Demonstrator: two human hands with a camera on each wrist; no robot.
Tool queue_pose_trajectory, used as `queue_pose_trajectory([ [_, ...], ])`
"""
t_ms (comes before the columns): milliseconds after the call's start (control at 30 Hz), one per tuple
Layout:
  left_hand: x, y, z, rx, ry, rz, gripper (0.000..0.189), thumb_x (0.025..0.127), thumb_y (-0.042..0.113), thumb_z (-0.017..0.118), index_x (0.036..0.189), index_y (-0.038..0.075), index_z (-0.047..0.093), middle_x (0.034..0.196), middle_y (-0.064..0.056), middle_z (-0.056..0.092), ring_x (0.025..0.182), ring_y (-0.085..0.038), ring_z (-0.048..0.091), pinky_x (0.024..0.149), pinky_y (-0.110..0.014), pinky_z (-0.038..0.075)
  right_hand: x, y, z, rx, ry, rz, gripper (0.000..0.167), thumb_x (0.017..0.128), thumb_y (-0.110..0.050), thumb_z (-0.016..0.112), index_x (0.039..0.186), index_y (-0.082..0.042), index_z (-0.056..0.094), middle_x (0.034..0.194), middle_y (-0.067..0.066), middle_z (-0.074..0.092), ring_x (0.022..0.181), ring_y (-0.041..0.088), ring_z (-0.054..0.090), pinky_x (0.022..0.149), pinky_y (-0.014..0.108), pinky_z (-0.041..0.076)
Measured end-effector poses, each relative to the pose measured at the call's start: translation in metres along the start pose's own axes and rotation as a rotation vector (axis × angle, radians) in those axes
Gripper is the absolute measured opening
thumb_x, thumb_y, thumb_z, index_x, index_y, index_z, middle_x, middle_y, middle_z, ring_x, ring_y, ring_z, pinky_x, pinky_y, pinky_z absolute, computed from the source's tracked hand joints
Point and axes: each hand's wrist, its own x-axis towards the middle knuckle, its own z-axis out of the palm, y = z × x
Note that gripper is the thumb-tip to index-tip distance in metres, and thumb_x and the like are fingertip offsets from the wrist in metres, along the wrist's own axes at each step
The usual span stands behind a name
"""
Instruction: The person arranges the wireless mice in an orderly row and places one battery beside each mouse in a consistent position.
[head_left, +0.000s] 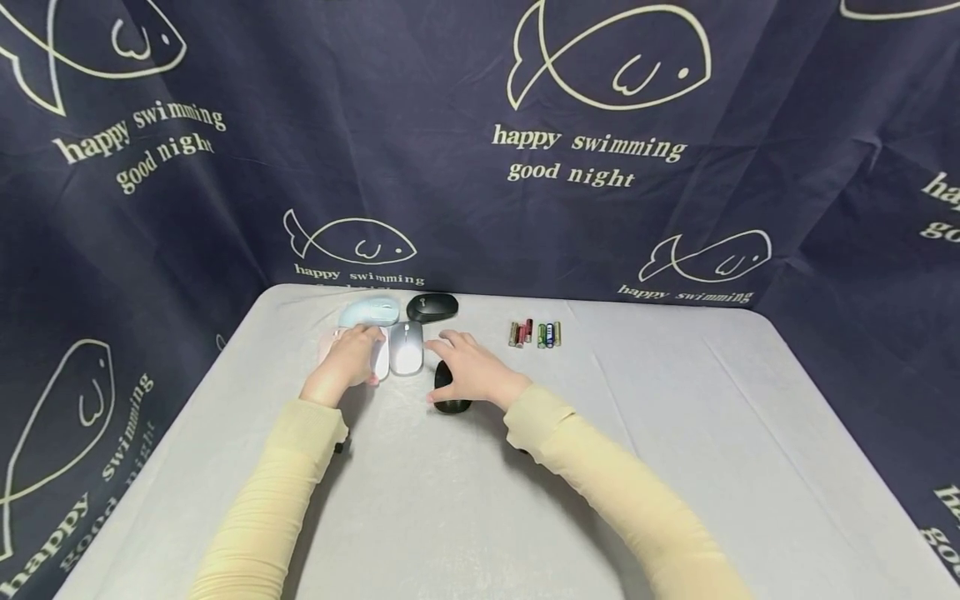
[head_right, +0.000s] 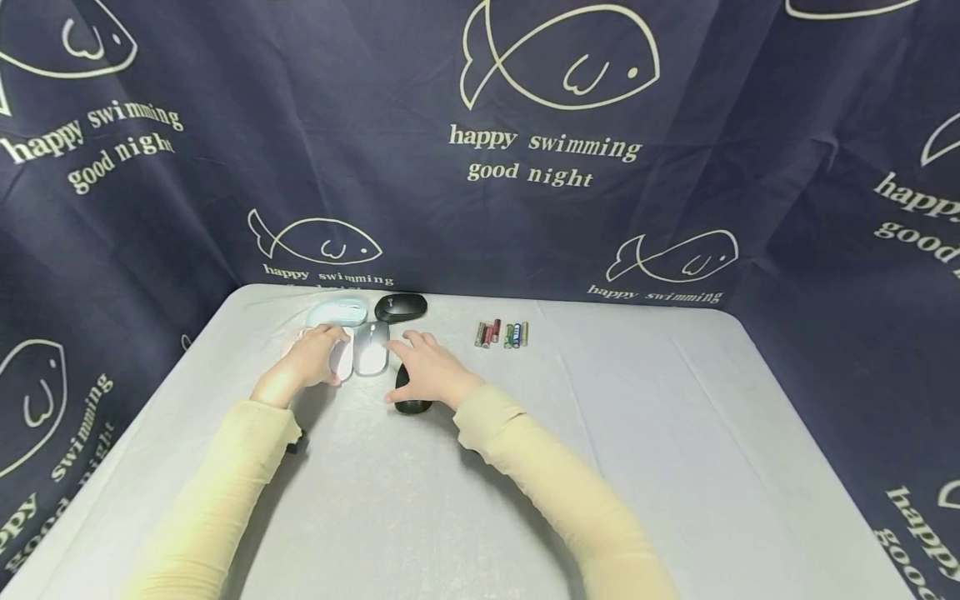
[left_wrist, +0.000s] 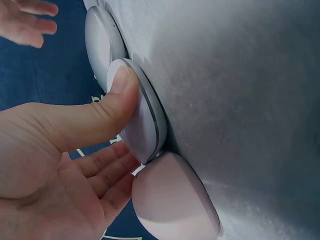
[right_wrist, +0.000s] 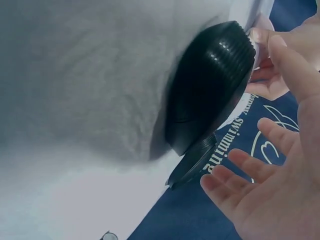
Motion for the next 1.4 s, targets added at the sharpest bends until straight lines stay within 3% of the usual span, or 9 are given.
queue_pose_trajectory([
  [700,0.000,0.000,0.004,0.003,-0.005,-0.005,0.074,0.057,0.007,0.086,0.122,-0.003,0.052,0.128,-0.028,0.049,0.119,-0.046,0.045,0.101,-0.056,0.036,0.036,-0.011,-0.013,-0.043,0.038,-0.083,0.083,0.073,-0.044,0.078,0.142,-0.016,0.041,0.145,0.016,0.036,0.125,0.032,0.041,0.103,0.044,0.040],
  [933,0.003,-0.001,0.005,0.005,-0.014,-0.017,0.075,0.058,0.009,0.086,0.124,-0.002,0.051,0.129,-0.026,0.048,0.121,-0.044,0.044,0.104,-0.055,0.034,0.050,-0.011,-0.010,-0.081,0.018,-0.050,0.083,0.073,-0.047,0.077,0.142,-0.021,0.040,0.146,0.012,0.035,0.130,0.030,0.038,0.101,0.043,0.042],
  [1400,0.001,0.000,0.000,0.006,-0.021,-0.027,0.075,0.059,0.008,0.086,0.125,-0.002,0.051,0.131,-0.027,0.047,0.122,-0.045,0.043,0.099,-0.057,0.039,0.073,-0.014,-0.002,-0.093,-0.079,-0.056,0.093,0.070,-0.047,0.079,0.145,-0.012,0.036,0.147,0.011,0.036,0.128,0.029,0.039,0.105,0.036,0.038],
])
